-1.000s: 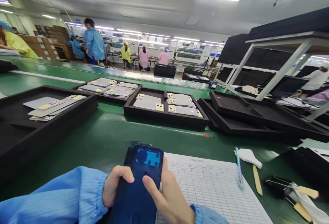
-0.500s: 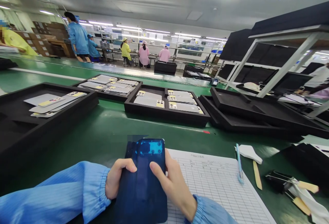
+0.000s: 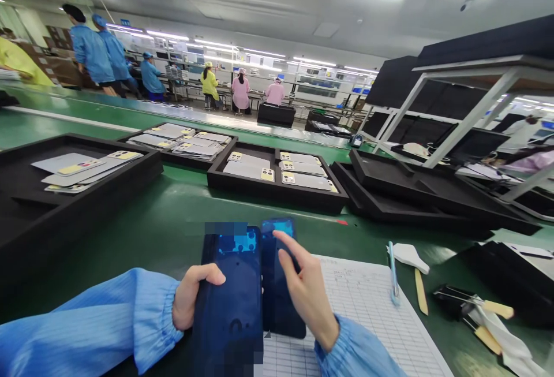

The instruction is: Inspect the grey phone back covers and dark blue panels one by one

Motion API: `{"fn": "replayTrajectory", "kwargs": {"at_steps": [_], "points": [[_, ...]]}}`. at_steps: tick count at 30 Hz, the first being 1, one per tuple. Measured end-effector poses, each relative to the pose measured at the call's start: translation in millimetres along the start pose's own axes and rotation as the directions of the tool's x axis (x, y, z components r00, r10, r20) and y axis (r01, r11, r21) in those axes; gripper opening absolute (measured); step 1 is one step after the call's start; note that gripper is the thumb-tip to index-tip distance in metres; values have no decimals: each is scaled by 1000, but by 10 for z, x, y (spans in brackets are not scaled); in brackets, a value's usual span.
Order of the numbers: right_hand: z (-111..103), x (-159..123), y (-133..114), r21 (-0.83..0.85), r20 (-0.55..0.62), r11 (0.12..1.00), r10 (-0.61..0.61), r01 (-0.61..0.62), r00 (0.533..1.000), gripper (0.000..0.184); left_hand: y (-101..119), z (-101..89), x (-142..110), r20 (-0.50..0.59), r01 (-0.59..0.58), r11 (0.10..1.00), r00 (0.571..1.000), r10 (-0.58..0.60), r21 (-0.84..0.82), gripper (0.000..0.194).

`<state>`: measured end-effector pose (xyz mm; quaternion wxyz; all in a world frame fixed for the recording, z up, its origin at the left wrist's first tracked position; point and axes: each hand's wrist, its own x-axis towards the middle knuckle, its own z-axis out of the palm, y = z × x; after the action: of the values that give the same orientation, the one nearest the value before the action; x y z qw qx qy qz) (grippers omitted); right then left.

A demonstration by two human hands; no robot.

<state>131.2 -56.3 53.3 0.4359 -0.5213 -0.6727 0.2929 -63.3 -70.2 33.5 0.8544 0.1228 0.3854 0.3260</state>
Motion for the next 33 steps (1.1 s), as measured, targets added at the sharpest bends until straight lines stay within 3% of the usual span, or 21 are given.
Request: {"fn": "replayTrajectory", "kwargs": {"at_steps": [4,9,12,15,18,22,28,33], "points": [[135,-146,-59,76,72,995,56,-62,996,34,-39,-31,18,17,-36,999,999,36,36,23],[187,-218,-137,124,159,992,-21,2,987,36,-24,7,1,69,-70,996,995,66,57,33],[203,-224,-202,128,199,991,-54,29,979,31,2,15,-7,174,-19,997,985,5,74,40],[218,-230,-256,124,165,991,-73,53,984,22,19,-2,-3,324,10,996,945,-40,93,40],[230,-233,-275,125,152,990,-78,59,985,17,21,-24,11,389,-1,996,920,-35,91,40],[232,-225,-262,101,149,994,-61,46,987,16,14,-51,38,395,33,997,917,-60,74,41],[219,-228,-264,98,160,994,-54,39,986,16,15,-81,70,302,110,993,946,-116,36,44],[225,-218,-285,88,144,995,-64,52,987,20,25,-41,40,311,114,993,943,-115,22,46]]}}
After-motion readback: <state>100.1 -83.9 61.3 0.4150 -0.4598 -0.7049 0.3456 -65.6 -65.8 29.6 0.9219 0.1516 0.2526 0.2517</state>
